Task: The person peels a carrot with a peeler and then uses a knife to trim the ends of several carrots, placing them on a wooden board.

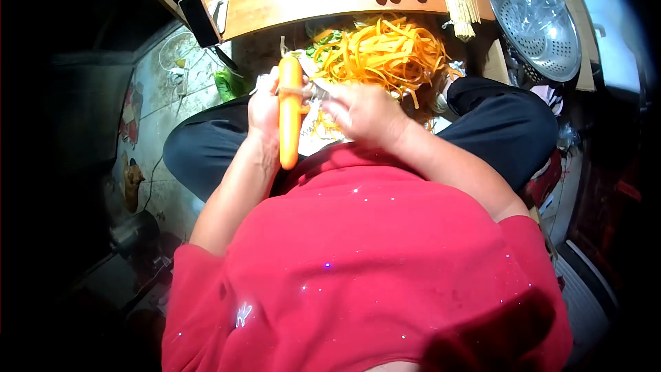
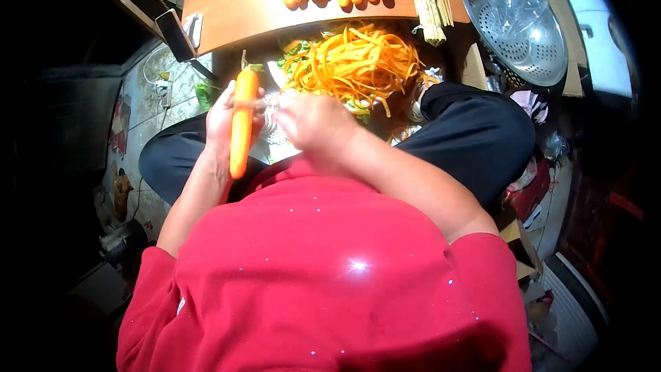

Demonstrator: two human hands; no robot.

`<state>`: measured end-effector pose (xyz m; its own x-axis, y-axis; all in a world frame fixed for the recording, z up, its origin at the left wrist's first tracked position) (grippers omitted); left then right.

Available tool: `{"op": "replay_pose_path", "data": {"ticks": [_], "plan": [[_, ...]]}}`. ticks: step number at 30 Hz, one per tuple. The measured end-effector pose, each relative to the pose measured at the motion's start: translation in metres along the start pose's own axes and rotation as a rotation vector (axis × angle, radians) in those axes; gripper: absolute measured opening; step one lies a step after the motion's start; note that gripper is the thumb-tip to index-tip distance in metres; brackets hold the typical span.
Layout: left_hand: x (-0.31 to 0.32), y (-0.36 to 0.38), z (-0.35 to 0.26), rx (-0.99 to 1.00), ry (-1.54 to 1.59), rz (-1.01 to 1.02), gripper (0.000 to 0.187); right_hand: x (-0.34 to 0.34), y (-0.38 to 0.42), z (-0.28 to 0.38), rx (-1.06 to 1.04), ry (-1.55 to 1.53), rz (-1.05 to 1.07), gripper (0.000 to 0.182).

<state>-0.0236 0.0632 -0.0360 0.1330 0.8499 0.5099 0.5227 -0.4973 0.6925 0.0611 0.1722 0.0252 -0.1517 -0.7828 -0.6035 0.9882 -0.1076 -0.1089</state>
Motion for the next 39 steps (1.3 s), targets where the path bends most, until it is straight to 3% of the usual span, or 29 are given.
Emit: {"op": "replay_pose_path", "data": {"ticks": [1,2,4,5,6,10,13,16,18,21,24,28,32,36,39], "plan": [[0.003,0.007,0.005,0.032,-0.100,0.012,0.043,-0.004,-0.006,-0.023,0.127,-0.003,-0.034,0.025],[0.006,0.010,0.017,-0.086,-0.097,0.136,0.043,-0.008,-0.011,-0.046,0.250,-0.007,-0.067,0.028],[0.019,0.026,0.020,-0.037,-0.172,0.147,0.043,-0.017,-0.018,-0.065,0.302,0.003,-0.129,0.032],[0.021,0.029,0.022,-0.053,-0.165,0.140,0.042,-0.015,-0.016,-0.077,0.453,0.090,0.033,0.030],[0.020,0.027,0.021,-0.053,-0.165,0.139,0.042,-0.014,-0.015,-0.075,0.454,0.089,0.034,0.030],[-0.005,0.007,0.006,0.010,-0.077,0.010,0.041,-0.016,-0.009,-0.042,0.323,-0.083,-0.103,0.026],[-0.013,-0.006,-0.003,-0.012,0.072,0.051,0.044,-0.010,0.003,0.017,-0.169,-0.011,-0.099,0.018],[-0.016,-0.016,-0.011,0.020,0.113,0.030,0.045,0.008,0.013,0.034,-0.206,-0.050,0.063,0.017],[-0.018,-0.016,-0.012,0.043,0.115,-0.002,0.045,0.007,0.013,0.035,-0.204,-0.048,0.047,0.016],[-0.012,-0.011,-0.001,-0.001,0.021,0.001,0.043,-0.004,0.006,0.007,-0.099,0.067,-0.118,0.019],[0.013,0.012,0.022,-0.098,-0.016,0.072,0.042,-0.015,-0.012,-0.047,0.303,0.038,-0.047,0.029],[0.015,0.015,0.022,-0.087,-0.133,0.098,0.042,-0.015,-0.015,-0.085,0.540,0.134,0.049,0.033],[-0.002,0.005,0.001,0.038,-0.107,-0.070,0.042,-0.019,-0.010,-0.046,0.366,-0.052,-0.068,0.027],[-0.011,-0.014,-0.007,-0.007,0.044,0.048,0.045,-0.005,0.003,0.018,-0.124,-0.069,0.011,0.021],[-0.014,-0.020,-0.007,-0.079,0.113,0.076,0.045,0.003,0.011,0.029,-0.212,-0.002,0.014,0.015]]}}
Point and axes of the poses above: each hand's wrist, its own y-axis away from the middle knuckle, its own x-axis out of the palm, z = x × y, the point moved 9 cm from there along -y, towards the middle knuckle, and after that the axes turned 1 degree about x, right-handed, at the moved point
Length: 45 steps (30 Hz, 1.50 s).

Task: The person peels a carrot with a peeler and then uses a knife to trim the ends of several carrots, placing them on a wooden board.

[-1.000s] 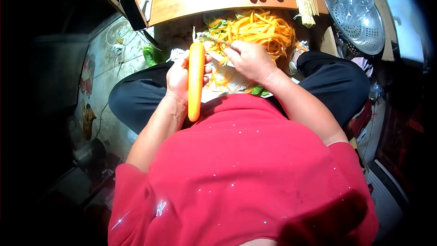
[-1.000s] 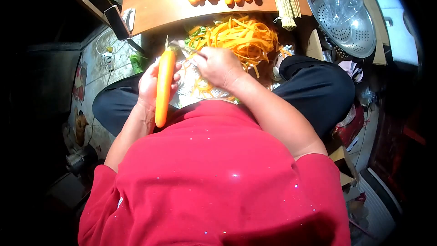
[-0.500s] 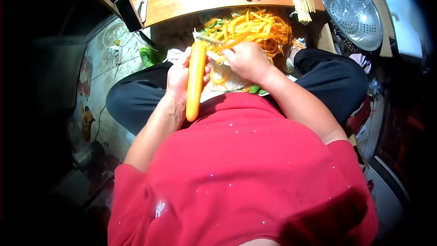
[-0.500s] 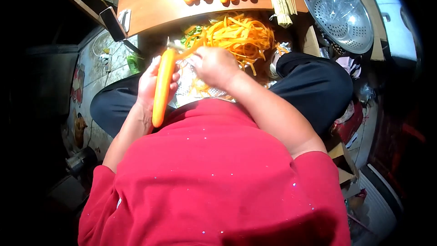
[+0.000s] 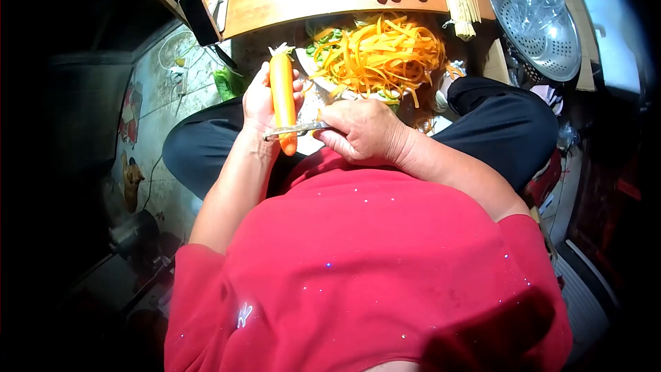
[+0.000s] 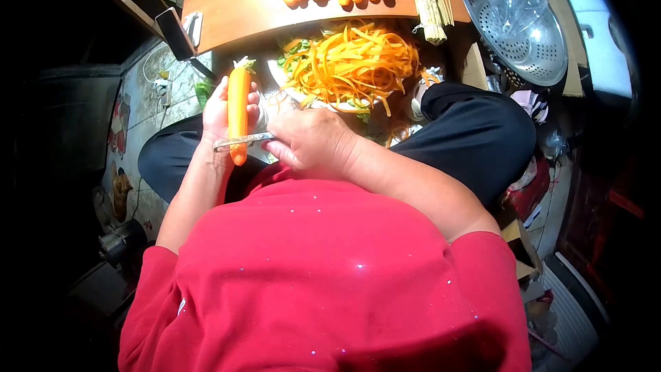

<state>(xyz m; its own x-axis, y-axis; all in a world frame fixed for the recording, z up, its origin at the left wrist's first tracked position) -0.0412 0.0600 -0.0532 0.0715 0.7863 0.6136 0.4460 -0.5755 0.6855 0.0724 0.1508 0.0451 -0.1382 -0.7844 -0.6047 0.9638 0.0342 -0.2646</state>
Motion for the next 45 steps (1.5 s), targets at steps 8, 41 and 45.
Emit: {"op": "replay_pose_path", "data": {"ticks": [8,41,45], "plan": [[0.029,0.040,0.028,-0.025,-0.245,-0.092,0.040,-0.028,-0.009,-0.080,0.398,0.075,-0.177,0.025],[0.028,0.024,0.017,-0.004,-0.117,-0.015,0.038,-0.029,-0.004,-0.079,0.529,-0.081,-0.152,0.026],[0.021,0.022,0.018,-0.013,-0.066,-0.026,0.037,-0.028,-0.007,-0.056,0.360,-0.109,-0.186,0.024]]}}
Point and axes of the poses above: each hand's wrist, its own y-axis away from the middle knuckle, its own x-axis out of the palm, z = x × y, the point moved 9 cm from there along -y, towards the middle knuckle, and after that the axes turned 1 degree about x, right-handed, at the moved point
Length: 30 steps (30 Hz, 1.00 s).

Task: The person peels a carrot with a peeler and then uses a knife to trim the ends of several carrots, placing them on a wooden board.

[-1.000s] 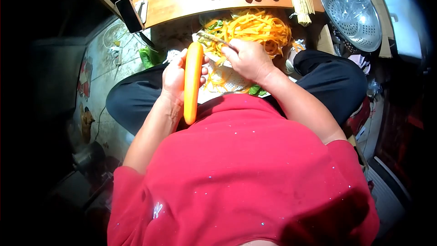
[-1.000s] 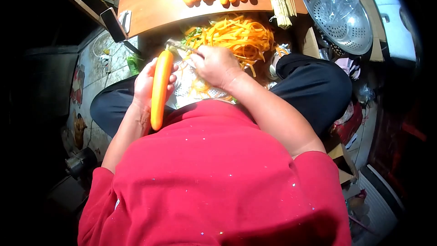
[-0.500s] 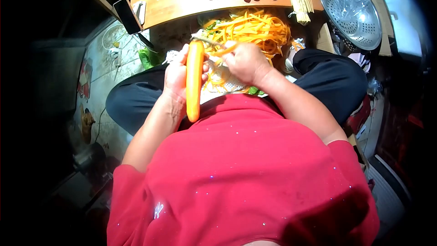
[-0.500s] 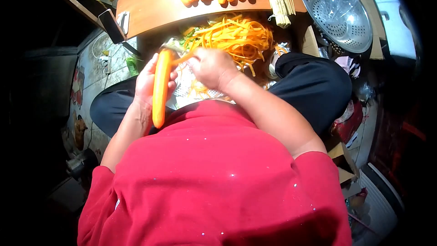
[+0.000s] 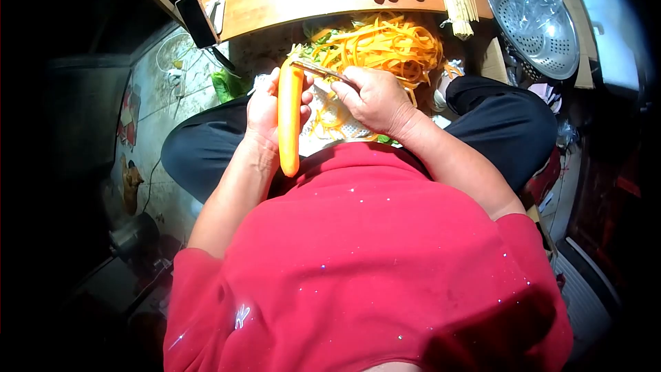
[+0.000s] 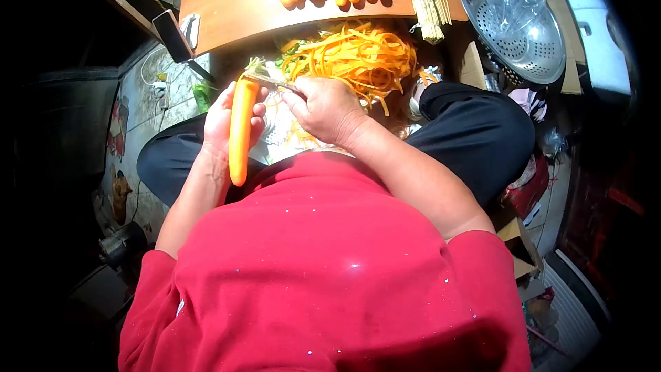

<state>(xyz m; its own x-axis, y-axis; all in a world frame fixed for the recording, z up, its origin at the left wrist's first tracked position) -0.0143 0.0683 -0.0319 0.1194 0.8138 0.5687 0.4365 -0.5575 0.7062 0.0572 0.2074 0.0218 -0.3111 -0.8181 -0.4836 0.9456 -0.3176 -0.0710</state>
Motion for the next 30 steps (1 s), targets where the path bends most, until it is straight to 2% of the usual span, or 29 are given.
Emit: {"op": "replay_pose_path", "data": {"ticks": [6,11,12,14,15,18,21,22,24,29,30], "plan": [[0.006,0.004,0.010,-0.006,-0.009,-0.002,0.039,0.002,0.000,0.000,-0.035,0.103,-0.013,0.021],[0.005,0.007,0.015,-0.022,-0.051,-0.019,0.041,0.002,-0.003,-0.012,0.071,0.240,0.015,0.030],[0.006,0.008,0.016,-0.039,-0.053,0.028,0.043,0.003,-0.006,-0.020,0.073,0.241,0.013,0.030],[0.009,0.011,0.018,-0.056,-0.057,0.077,0.045,0.003,-0.009,-0.068,0.360,0.227,0.024,0.031],[0.013,0.016,0.018,-0.061,-0.052,0.108,0.046,-0.003,-0.012,-0.074,0.392,0.271,0.041,0.036],[0.015,0.019,0.013,-0.040,-0.019,0.103,0.043,-0.008,-0.014,-0.047,0.239,0.097,-0.077,0.028],[0.005,0.012,0.011,-0.007,-0.005,0.050,0.038,-0.003,-0.004,-0.008,0.121,0.034,-0.003,0.027],[0.002,0.011,0.011,-0.005,0.023,0.027,0.037,0.001,-0.001,-0.008,0.123,0.033,-0.002,0.027],[0.002,0.010,0.012,-0.004,0.048,0.009,0.036,0.008,0.003,-0.001,-0.003,0.155,0.000,0.025],[0.008,0.012,0.020,-0.051,0.097,0.133,0.035,0.014,-0.005,-0.030,0.129,0.179,0.020,0.030],[0.010,0.014,0.022,-0.054,0.094,0.135,0.035,0.010,-0.008,-0.052,0.281,0.165,0.026,0.032]]}}
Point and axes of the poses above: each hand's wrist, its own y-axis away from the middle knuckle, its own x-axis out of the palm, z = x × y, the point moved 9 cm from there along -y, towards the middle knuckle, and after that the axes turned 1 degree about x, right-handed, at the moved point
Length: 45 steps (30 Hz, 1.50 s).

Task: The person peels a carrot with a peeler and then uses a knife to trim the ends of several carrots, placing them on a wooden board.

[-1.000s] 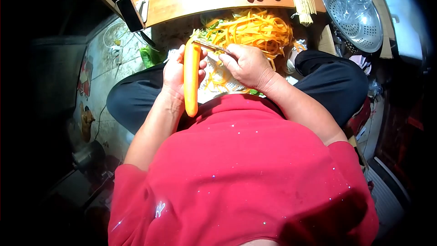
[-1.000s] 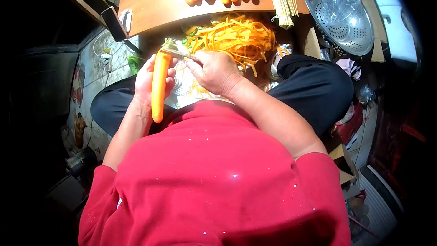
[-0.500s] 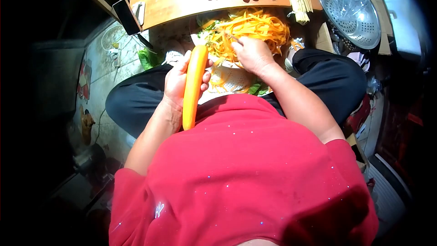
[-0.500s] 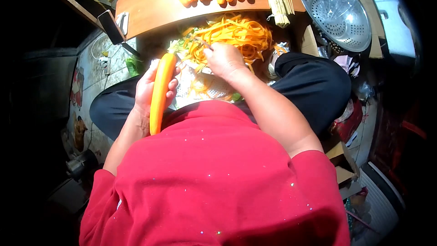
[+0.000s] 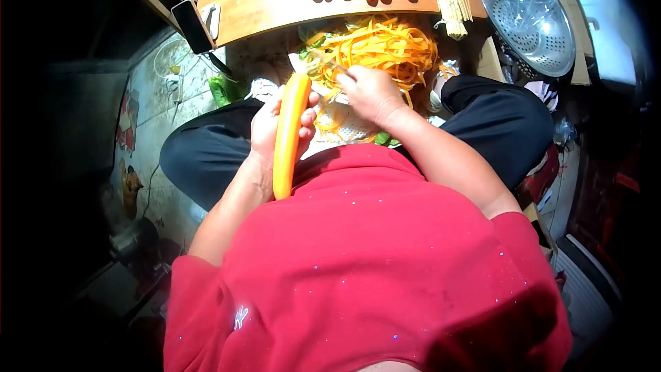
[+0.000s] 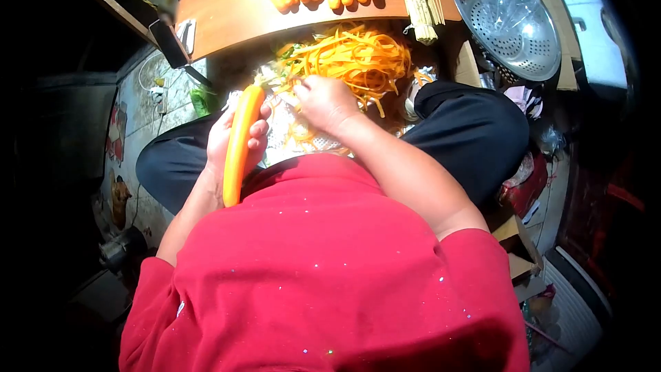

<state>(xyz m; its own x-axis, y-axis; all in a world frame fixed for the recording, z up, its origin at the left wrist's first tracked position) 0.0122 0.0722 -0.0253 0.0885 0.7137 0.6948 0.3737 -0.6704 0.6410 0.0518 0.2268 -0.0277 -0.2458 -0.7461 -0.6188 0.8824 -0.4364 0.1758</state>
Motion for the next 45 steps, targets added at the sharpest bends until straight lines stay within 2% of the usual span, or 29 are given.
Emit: {"op": "replay_pose_path", "data": {"ticks": [1,2,5,8,9,10,12,14,15,16,19,20,23,24,27,30,33,34,36,38,39,42,44,45], "plan": [[0.007,0.003,0.001,-0.004,0.000,0.046,0.035,0.002,-0.003,-0.018,0.150,-0.015,0.021,0.034],[0.012,0.006,0.001,-0.006,0.002,0.092,0.035,0.003,-0.003,-0.021,0.150,-0.016,0.019,0.034],[0.004,0.003,-0.012,0.035,-0.028,0.030,0.037,-0.016,-0.001,0.007,-0.028,-0.265,-0.064,0.029],[0.005,0.005,-0.030,0.064,-0.034,0.009,0.037,-0.035,0.015,0.032,-0.255,-0.246,-0.224,0.026],[0.006,0.005,-0.037,0.077,-0.014,0.021,0.039,-0.028,0.013,0.022,-0.265,-0.231,-0.239,0.026],[0.005,0.004,-0.044,0.094,-0.017,0.005,0.042,-0.006,0.000,-0.008,-0.064,0.026,-0.126,0.027],[0.014,0.006,-0.061,0.134,-0.032,0.022,0.044,0.019,0.001,-0.045,0.175,0.207,0.153,0.030],[0.025,0.009,-0.081,0.168,-0.094,0.073,0.046,0.019,-0.002,-0.035,0.190,-0.006,0.172,0.035],[0.029,0.011,-0.088,0.160,-0.109,0.107,0.042,0.007,-0.001,-0.015,0.073,-0.094,0.135,0.035],[0.032,0.011,-0.096,0.149,-0.124,0.144,0.039,0.001,0.000,-0.011,0.073,-0.079,0.135,0.035],[0.041,0.007,-0.124,0.281,-0.178,0.094,0.039,-0.009,0.007,-0.017,0.285,-0.489,0.180,0.029],[0.046,0.005,-0.132,0.319,-0.189,0.108,0.039,-0.013,0.008,-0.015,0.283,-0.480,0.176,0.029],[0.064,0.000,-0.146,0.331,-0.206,0.104,0.039,-0.007,0.021,-0.004,0.462,-0.842,0.308,0.028],[0.072,-0.003,-0.150,0.344,-0.222,0.112,0.040,-0.010,0.021,0.000,0.465,-0.833,0.306,0.028],[0.089,-0.018,-0.162,0.350,-0.258,0.133,0.040,-0.011,0.027,0.010,0.591,-1.117,0.383,0.029],[0.109,-0.036,-0.171,0.367,-0.328,0.156,0.038,-0.021,0.021,0.016,0.619,-1.118,0.405,0.029],[0.108,-0.064,-0.175,0.377,-0.329,0.131,0.038,-0.038,0.010,0.021,0.586,-0.974,0.412,0.029],[0.105,-0.072,-0.178,0.472,-0.377,0.144,0.039,-0.046,0.004,0.021,0.589,-0.917,0.393,0.029],[0.090,-0.091,-0.168,0.361,-0.327,0.110,0.039,-0.067,-0.012,0.009,0.596,-0.770,0.353,0.025],[0.101,-0.090,-0.163,0.330,-0.349,0.107,0.039,-0.090,-0.029,0.001,0.569,-0.743,0.244,0.025],[0.104,-0.091,-0.161,0.305,-0.374,0.079,0.040,-0.100,-0.035,-0.006,0.627,-0.758,0.173,0.025],[0.117,-0.096,-0.161,0.353,-0.339,0.080,0.043,-0.120,-0.056,0.002,0.523,-0.749,0.145,0.025],[0.118,-0.106,-0.145,0.193,-0.319,0.128,0.043,-0.124,-0.070,0.019,0.380,-0.777,0.142,0.025],[0.127,-0.102,-0.147,0.251,-0.330,0.126,0.041,-0.125,-0.074,0.027,0.394,-0.749,0.149,0.025]]}}
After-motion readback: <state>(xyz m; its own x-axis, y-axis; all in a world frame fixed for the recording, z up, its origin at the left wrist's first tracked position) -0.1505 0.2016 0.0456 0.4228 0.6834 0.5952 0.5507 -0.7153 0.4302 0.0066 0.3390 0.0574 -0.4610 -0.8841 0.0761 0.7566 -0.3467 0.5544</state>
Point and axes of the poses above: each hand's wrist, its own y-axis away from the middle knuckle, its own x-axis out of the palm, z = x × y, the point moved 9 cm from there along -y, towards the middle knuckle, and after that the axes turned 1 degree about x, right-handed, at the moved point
